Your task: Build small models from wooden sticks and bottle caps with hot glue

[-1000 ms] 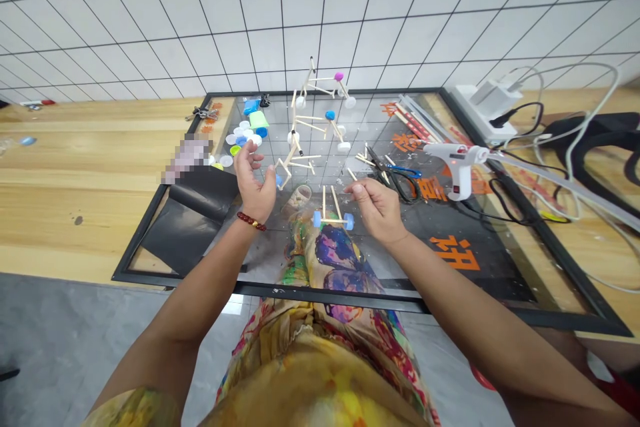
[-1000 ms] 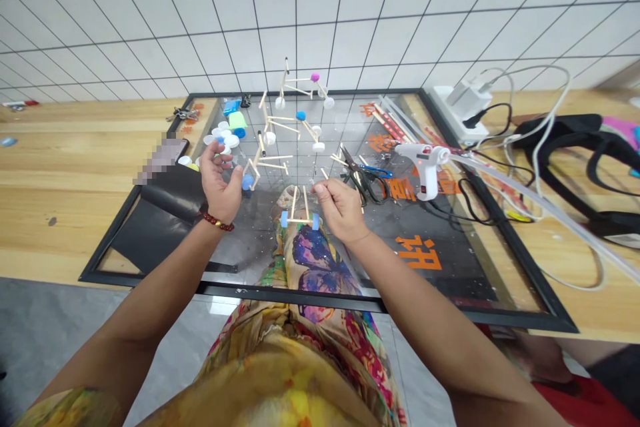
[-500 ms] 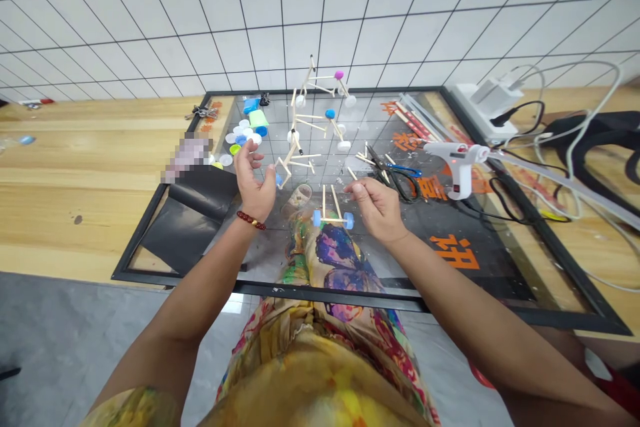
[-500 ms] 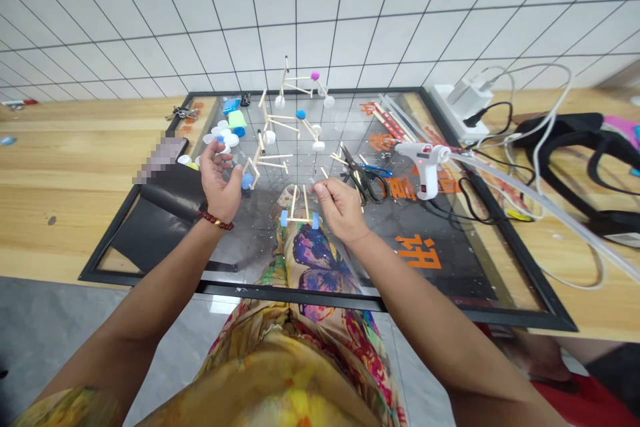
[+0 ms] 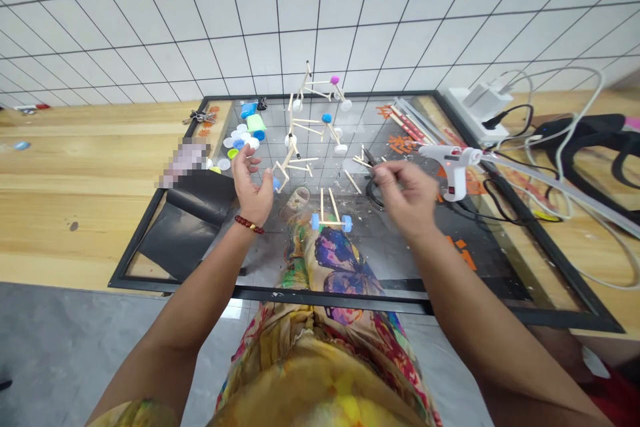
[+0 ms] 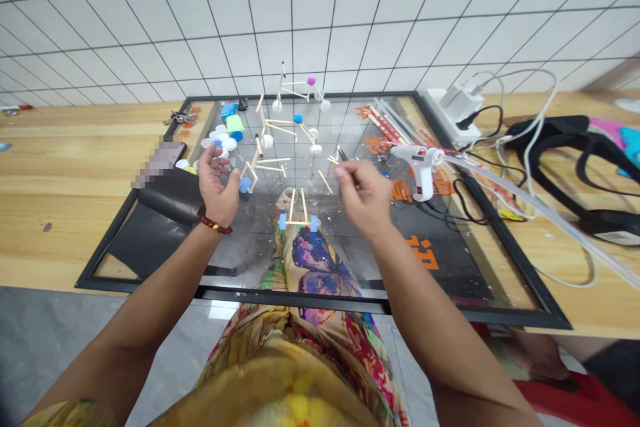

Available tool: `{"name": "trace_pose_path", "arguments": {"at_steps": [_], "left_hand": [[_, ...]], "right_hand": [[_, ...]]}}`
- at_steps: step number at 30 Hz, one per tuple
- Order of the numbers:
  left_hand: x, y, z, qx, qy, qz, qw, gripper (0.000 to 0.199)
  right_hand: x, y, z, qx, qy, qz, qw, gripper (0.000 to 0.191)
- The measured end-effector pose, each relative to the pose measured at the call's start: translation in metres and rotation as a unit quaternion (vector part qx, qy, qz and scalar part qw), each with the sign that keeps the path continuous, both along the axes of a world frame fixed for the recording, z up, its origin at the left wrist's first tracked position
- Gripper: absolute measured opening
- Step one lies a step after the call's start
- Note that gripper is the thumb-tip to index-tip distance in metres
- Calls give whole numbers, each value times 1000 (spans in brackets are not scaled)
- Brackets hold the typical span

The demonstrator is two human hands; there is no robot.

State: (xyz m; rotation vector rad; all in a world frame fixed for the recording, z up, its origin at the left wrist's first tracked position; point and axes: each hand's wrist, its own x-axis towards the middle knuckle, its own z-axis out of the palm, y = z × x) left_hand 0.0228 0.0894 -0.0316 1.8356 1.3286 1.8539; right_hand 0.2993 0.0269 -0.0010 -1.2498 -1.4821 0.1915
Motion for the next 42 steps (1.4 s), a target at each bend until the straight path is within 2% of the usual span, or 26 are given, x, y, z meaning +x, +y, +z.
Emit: {"name": "trace_pose_path", "arguments": {"at_steps": [2,3,6,9,13,16,22,26,28,32,35,37,39,42], "left_hand": [[0,0,0,-1,-1,-3,1000,61],[0,0,0,-2,-2,-4,1000,61],[1,-1,1,-13,-2,-1,1000,62],[1,0,2,-18,-7,5,1000,62],[1,1,1,-20,-17,8,1000,63],[1,2,1,-20,-22,9,1000,63],[1,5,-4,-26,-34,16,999,64],[3,6,-6,-24,-40,20,999,64],[4,6,-6,-26,-44,15,999,63],[4,5,-5,-39,-50,6,998,62],[5,4,-4,-47,-56,7,997,61],[5,4,-3,-48,-57,6,997,60],[6,4,-3,-47,-57,4,997,59],[6,5,-3,-47,-55,5,997,59]], "right_hand": [[19,5,5,25,44,-97,994,27],[29,8,6,21,50,-123,991,26],[55,14,9,-57,-24,-147,987,20],[68,23,16,-148,-135,-159,967,16],[58,45,28,-235,-284,-125,921,17],[40,69,33,-292,-348,-110,884,21],[21,117,35,-402,-331,-170,837,33],[24,143,27,-460,-339,-183,800,50],[27,153,21,-469,-344,-188,792,54],[30,166,15,-471,-341,-191,791,45],[29,167,17,-484,-294,-184,804,26],[29,164,21,-476,-210,-175,836,17],[30,157,26,-453,-102,-142,874,16],[30,141,33,-409,49,-34,911,14]]}}
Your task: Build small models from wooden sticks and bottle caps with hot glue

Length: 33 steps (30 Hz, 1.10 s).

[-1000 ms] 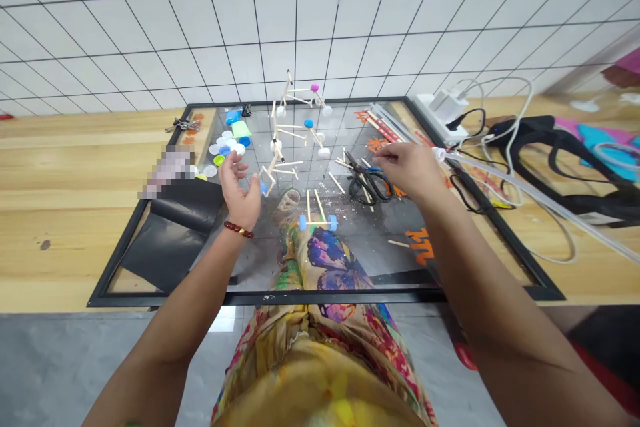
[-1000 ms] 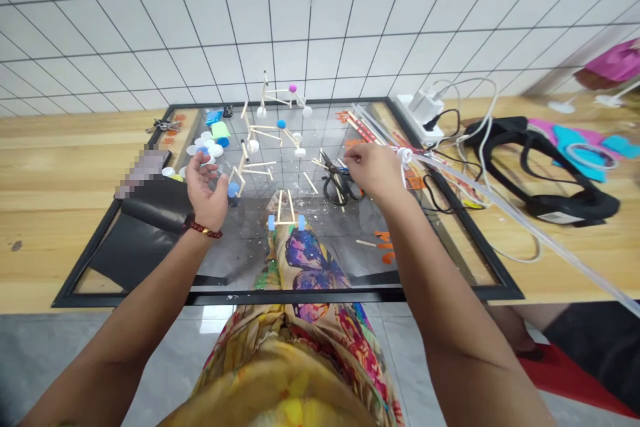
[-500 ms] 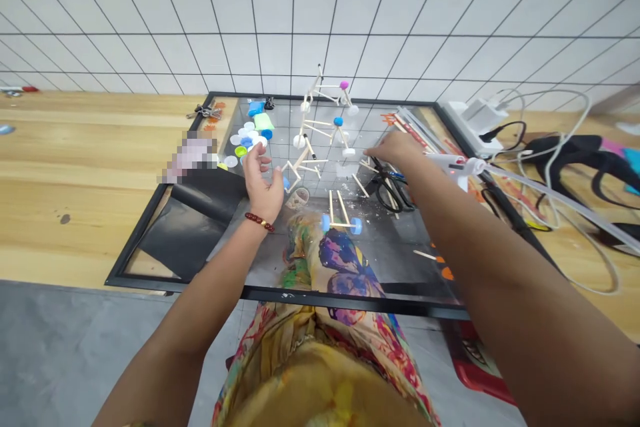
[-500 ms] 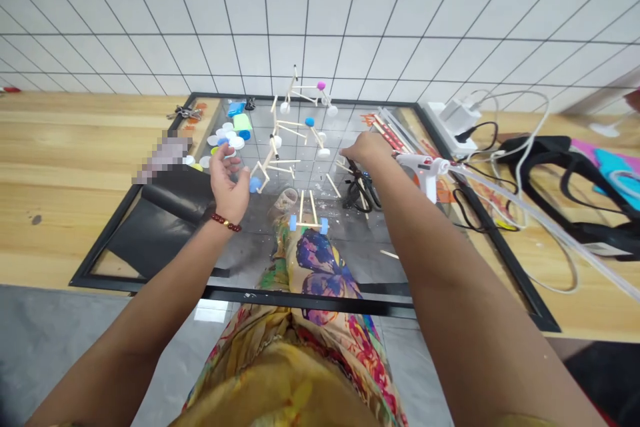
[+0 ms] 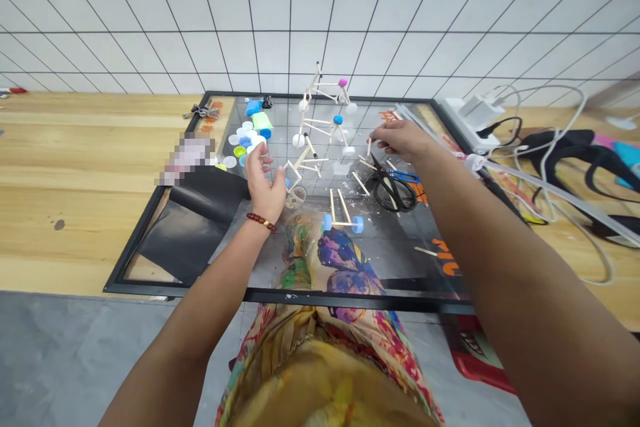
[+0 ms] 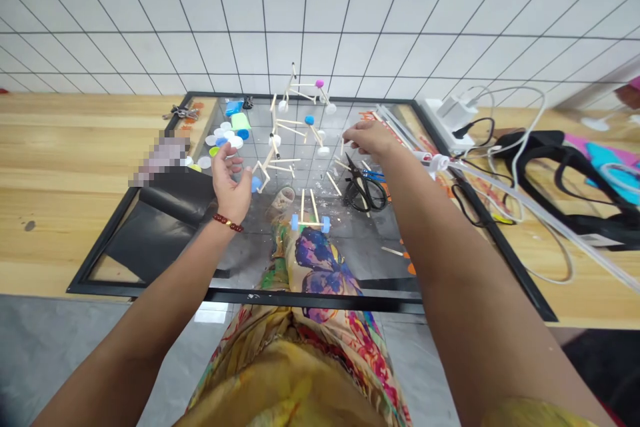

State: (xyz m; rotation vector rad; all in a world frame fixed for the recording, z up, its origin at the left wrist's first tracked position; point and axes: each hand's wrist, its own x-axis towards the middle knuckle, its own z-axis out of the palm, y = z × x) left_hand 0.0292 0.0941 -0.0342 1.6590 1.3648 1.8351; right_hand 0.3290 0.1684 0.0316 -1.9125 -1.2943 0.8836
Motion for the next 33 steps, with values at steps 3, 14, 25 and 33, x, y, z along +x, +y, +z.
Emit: {"name": "trace_pose_path", "arguments": {"at_steps": [3,14,25,33], "left_hand": [[0,1,-1,0,4,0,1000,61],[-2,2,-2,-3,2,1,1000,61],[1,3,-6,-11,-6,-9,1000,63],[0,0,-3,-21,-2,-10,1000,62]], "right_hand": [[-8,-18,0,68,126,36,989,18],[-61,-19,-31,233,214,18,948,12],[-70,1,-42,345,90,-29,934,9],[-56,-7,-16,313,54,-12,948,12]]}}
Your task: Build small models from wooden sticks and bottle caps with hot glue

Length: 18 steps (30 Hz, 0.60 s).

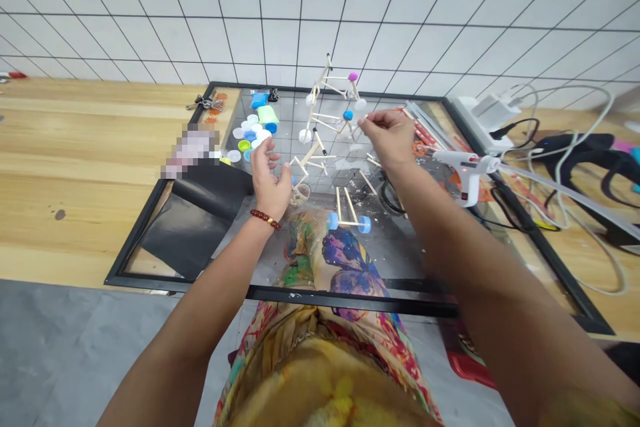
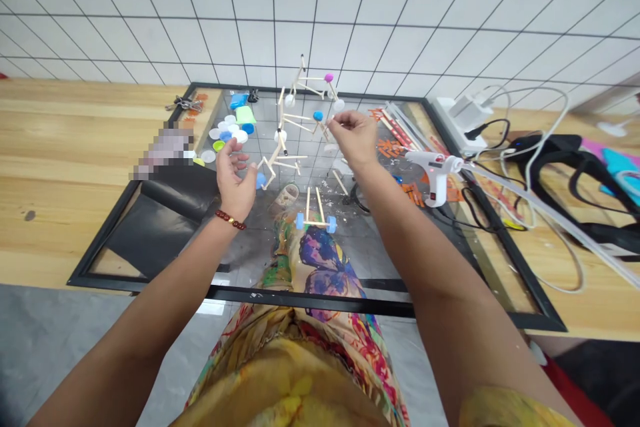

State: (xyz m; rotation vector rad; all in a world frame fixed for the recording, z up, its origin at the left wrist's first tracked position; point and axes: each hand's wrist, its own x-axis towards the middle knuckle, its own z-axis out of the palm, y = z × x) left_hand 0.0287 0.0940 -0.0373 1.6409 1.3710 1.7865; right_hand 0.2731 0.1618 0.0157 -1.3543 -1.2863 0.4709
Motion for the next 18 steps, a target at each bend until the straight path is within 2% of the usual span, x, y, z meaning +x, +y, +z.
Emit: {"name": "trace_pose_path", "arguments": {"at_steps": [2,4,7,12,14,16,18], "left_hand": [[0,0,1,2,0,-3,1000,61],[0,0,2,4,-1,-5,1000,60],[0,0,3,-6,-1,0,1000,59],[-3,1,4,-20,-5,-1,1000,61],[-4,2,5,-21,-5,2,1000,61],[-6,2,6,-23,-5,5,1000,60],[-6,2,6,-24,-5,4,1000,60]], "right_hand": [[19,-8,18,-63,-20,16,998,15],[39,-18,31,-177,-61,36,982,17],[60,-32,35,-284,-138,68,946,17],[73,-41,22,-338,-180,80,920,18],[81,-38,22,-328,-194,62,922,18],[92,-30,22,-297,-250,28,921,21],[100,-19,19,-291,-320,7,901,30]]}}
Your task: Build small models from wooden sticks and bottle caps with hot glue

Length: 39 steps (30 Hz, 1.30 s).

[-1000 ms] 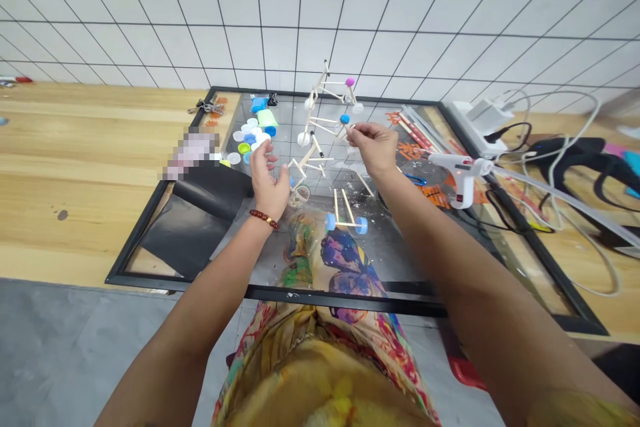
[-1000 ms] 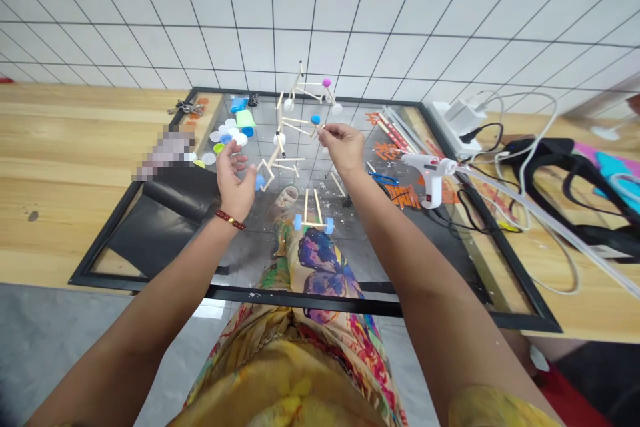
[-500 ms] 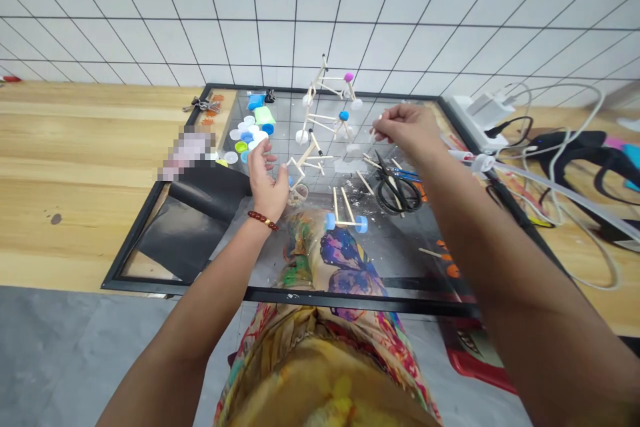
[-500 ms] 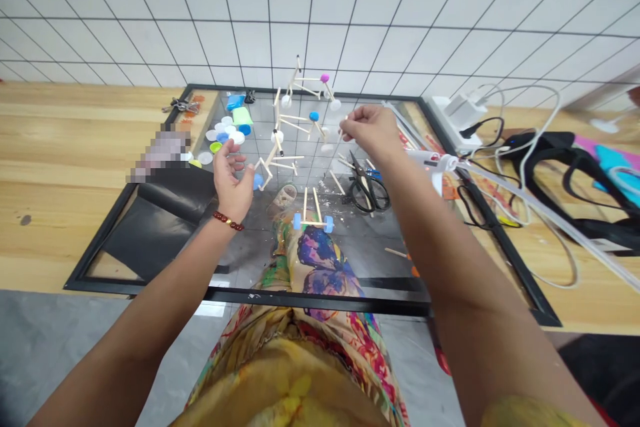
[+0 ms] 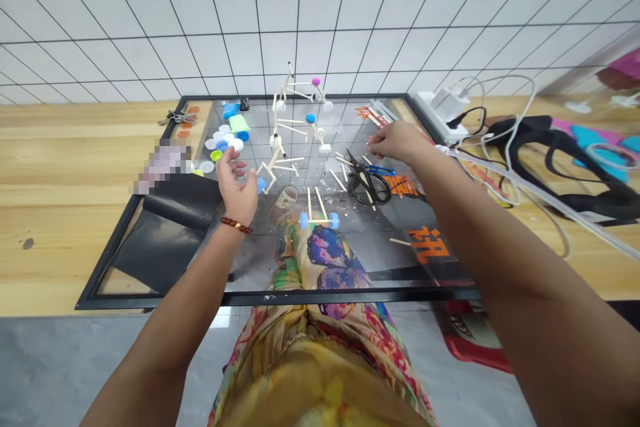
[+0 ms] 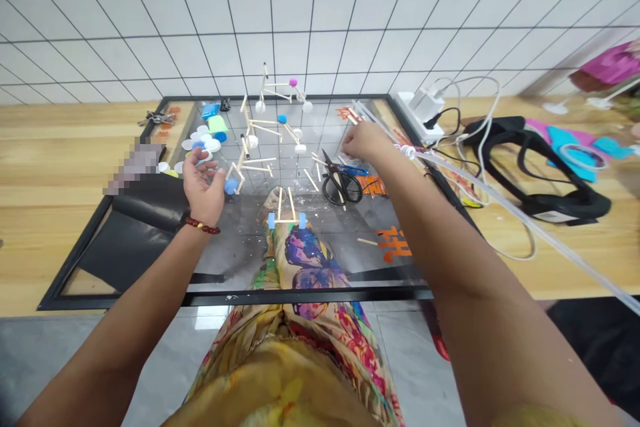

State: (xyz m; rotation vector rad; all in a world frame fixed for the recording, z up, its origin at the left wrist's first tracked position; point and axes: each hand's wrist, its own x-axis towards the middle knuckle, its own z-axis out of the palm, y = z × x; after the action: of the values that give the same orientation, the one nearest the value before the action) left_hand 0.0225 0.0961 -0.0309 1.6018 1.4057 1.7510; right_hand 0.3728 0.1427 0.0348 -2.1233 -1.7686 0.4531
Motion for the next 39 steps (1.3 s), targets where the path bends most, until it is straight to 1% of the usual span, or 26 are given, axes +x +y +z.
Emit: {"name": "trace_pose_path", "arguments": {"at_steps": [3,5,7,9,11,12,14,15,16,18,20,23,25,27,29,31,33,35,37,38,39], "left_hand": [[-1,0,0,4,0,3,1000,59],[-2,1,0,3,-1,8,1000,58],[-3,1,0,0,-2,10,1000,59],[-3,1,-1,-2,-2,8,1000,59],[-2,1,-1,0,-3,7,1000,60],[-1,1,-1,2,-4,7,1000,59],[0,1,-1,2,-4,6,1000,60],[1,1,-1,1,-4,6,1000,60],[1,1,-1,-1,-5,7,1000,60],[1,2,-2,-2,-6,11,1000,60],[0,3,-4,3,-6,15,1000,60],[-1,3,-5,23,2,17,1000,60],[-2,0,-1,52,17,19,998,58],[-1,-9,10,97,42,12,994,54],[5,-23,25,142,67,-21,987,47],[15,-41,42,153,68,-68,984,36],[31,-58,55,107,74,-124,984,25],[50,-74,61,48,82,-186,978,17],[69,-87,62,-8,85,-248,965,17],[78,-92,60,-37,85,-285,954,16],[86,-98,57,-63,85,-314,943,10]], "right_hand": [[4,15,-11,-27,-45,3,999,40],[3,21,-18,-34,-54,5,998,42],[3,21,-19,-31,-65,14,997,39],[2,15,-15,-15,-33,22,999,32],[-3,6,-6,5,77,19,997,22],[-7,1,-1,12,151,18,988,19],[-21,-9,6,26,290,19,956,13],[-29,-12,8,33,343,21,939,12],[-38,-15,10,39,381,26,923,15],[-54,-21,12,40,427,36,903,24],[-66,-26,13,24,457,53,888,24],[-76,-37,15,-3,496,85,864,27],[-78,-45,16,-6,521,99,848,32],[-78,-55,17,-7,543,103,833,36],[-78,-67,17,-7,558,103,823,39],[-80,-82,17,0,556,98,825,43],[-82,-100,16,23,540,84,837,44],[-86,-121,15,63,504,69,859,40],[-89,-143,14,114,444,65,886,32],[-89,-154,13,139,412,71,898,25],[-89,-164,11,162,386,83,904,19]]}}
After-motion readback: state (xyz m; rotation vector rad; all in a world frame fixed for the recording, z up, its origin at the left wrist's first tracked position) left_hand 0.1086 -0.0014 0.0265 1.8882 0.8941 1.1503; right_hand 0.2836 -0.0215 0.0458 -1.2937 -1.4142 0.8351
